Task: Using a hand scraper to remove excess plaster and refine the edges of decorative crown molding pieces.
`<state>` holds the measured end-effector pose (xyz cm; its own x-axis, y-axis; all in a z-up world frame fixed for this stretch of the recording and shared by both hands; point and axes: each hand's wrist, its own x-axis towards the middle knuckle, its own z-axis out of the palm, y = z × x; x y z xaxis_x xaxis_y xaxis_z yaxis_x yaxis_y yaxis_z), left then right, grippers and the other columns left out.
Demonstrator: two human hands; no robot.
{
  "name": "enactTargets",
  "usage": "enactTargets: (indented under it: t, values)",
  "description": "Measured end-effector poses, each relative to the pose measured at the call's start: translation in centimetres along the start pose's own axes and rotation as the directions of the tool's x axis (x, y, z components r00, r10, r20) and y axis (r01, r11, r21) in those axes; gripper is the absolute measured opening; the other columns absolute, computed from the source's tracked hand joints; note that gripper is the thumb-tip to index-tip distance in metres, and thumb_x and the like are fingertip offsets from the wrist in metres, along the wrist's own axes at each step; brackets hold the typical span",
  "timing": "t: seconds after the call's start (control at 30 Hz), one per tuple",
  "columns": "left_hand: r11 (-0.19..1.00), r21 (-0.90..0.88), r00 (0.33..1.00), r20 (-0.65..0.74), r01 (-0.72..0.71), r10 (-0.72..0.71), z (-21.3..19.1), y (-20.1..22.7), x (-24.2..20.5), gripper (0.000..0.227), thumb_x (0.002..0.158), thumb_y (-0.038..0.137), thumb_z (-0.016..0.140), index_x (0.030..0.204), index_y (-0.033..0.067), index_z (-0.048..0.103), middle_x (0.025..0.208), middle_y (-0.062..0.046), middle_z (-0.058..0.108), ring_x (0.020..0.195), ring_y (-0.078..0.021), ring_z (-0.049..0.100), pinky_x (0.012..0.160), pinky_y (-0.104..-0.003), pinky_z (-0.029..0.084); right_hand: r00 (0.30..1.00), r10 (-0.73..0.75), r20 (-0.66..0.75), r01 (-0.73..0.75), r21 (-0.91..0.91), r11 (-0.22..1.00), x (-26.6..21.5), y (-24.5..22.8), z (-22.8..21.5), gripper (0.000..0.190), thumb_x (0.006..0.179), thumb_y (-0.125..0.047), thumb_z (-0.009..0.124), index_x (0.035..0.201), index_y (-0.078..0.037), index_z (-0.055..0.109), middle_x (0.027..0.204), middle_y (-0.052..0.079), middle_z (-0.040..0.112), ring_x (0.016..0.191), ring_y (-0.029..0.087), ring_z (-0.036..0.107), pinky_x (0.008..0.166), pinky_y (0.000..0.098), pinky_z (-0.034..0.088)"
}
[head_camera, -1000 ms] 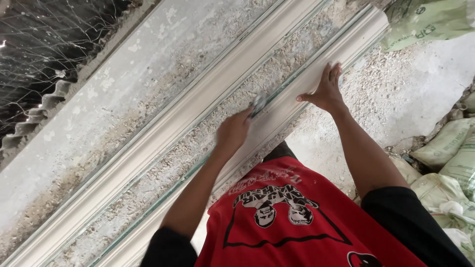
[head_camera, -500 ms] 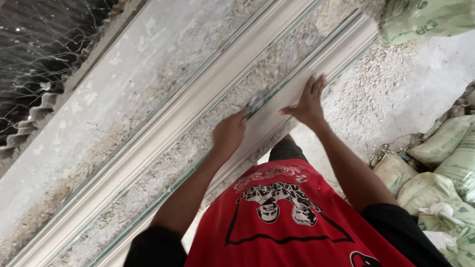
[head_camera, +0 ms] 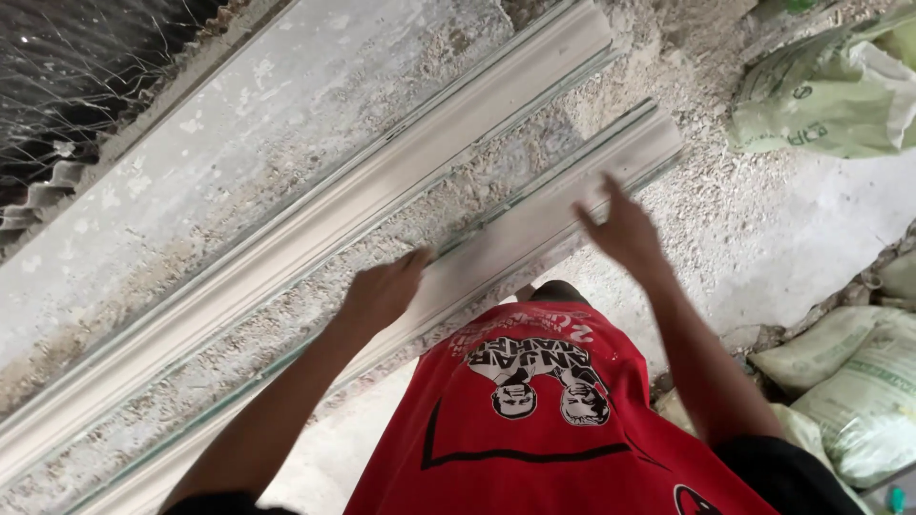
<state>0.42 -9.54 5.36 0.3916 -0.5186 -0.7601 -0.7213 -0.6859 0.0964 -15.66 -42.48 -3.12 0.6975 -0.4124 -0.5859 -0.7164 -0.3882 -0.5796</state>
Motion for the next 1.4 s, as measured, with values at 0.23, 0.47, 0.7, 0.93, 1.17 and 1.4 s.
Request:
enactTargets:
  t: [0.23, 0.47, 0.7, 0.93, 1.17, 1.4]
  values:
    - [0.885, 0.455, 0.874, -0.385, -0.099, 0.296, 5.5, -2.0, -1.8, 0.07, 0.084, 0.007, 0.056, 0.149, 0.0112, 0.035, 0.145, -0.007, 0.062, 0.057, -0.0222, 0.064, 0.03, -0.03, 0.049, 0.95, -0.213, -0.228, 0.185, -0.139, 0.973, 12.4, 11.8, -3.9, 0.102, 0.103, -0.051, 0.074, 0.163, 0.002, 0.011, 0.164, 0.034, 0.024, 0.151, 0.051, 0.024, 0.118, 0.058, 0.031]
    - [0.89, 0.42, 0.897, -0.303, -0.179, 0.323, 3.0, 7.2, 9.7, 0.06, 0.106, 0.011, 0.048, 0.161, 0.0173, 0.023, 0.163, -0.011, 0.036, 0.072, -0.0232, 0.069, 0.038, -0.024, 0.046, 0.993, -0.079, -0.085, 0.072, -0.08, 0.994, 14.3, 12.4, -4.2, 0.138, 0.073, -0.059, 0.088, 0.162, 0.006, 0.005, 0.153, 0.038, 0.027, 0.143, 0.056, 0.034, 0.11, 0.0601, 0.044]
    - [0.889, 0.433, 0.956, -0.165, -0.149, 0.241, 3.2, 0.6, 2.1, 0.072, 0.095, 0.008, 0.055, 0.159, 0.0158, 0.023, 0.163, -0.005, 0.04, 0.069, -0.0229, 0.07, 0.045, -0.03, 0.048, 0.995, -0.017, -0.102, 0.019, 0.018, 1.0, 12.5, 11.6, -4.6, 0.129, 0.071, -0.05, 0.089, 0.163, 0.002, 0.015, 0.148, 0.03, 0.04, 0.14, 0.047, 0.046, 0.11, 0.0558, 0.049]
    - [0.985, 0.106, 0.991, 0.01, -0.134, 0.134, -1.3, 10.4, 12.5, 0.045, 0.119, 0.03, 0.039, 0.16, 0.0122, 0.033, 0.093, -0.011, 0.071, 0.05, -0.0152, 0.048, 0.04, -0.028, 0.041, 0.95, -0.269, -0.156, 0.266, -0.041, 0.963, 15.7, 14.9, -3.2, 0.124, 0.081, -0.045, 0.092, 0.159, 0.011, 0.013, 0.15, 0.036, 0.033, 0.141, 0.049, 0.038, 0.113, 0.0558, 0.042]
    - [0.975, 0.107, 0.937, -0.275, -0.193, 0.216, -3.2, 9.7, 10.5, 0.045, 0.11, 0.025, 0.039, 0.153, 0.0103, 0.045, 0.078, -0.011, 0.071, 0.041, -0.0131, 0.044, 0.033, -0.027, 0.041, 0.97, -0.19, -0.153, 0.195, 0.012, 0.981, 14.5, 13.9, -3.4, 0.121, 0.08, -0.045, 0.087, 0.16, 0.009, 0.014, 0.151, 0.033, 0.035, 0.14, 0.047, 0.042, 0.113, 0.0537, 0.045]
    - [0.96, -0.251, 0.9, -0.437, -0.123, 0.002, 6.1, -3.0, 2.2, 0.039, 0.108, 0.037, 0.052, 0.145, 0.0231, 0.055, 0.101, -0.009, 0.077, 0.053, -0.0095, 0.06, 0.043, -0.025, 0.052, 0.961, -0.226, -0.162, 0.229, -0.001, 0.973, 15.2, 15.3, -2.7, 0.12, 0.085, -0.045, 0.087, 0.162, 0.008, 0.012, 0.154, 0.036, 0.03, 0.144, 0.048, 0.034, 0.115, 0.0567, 0.038]
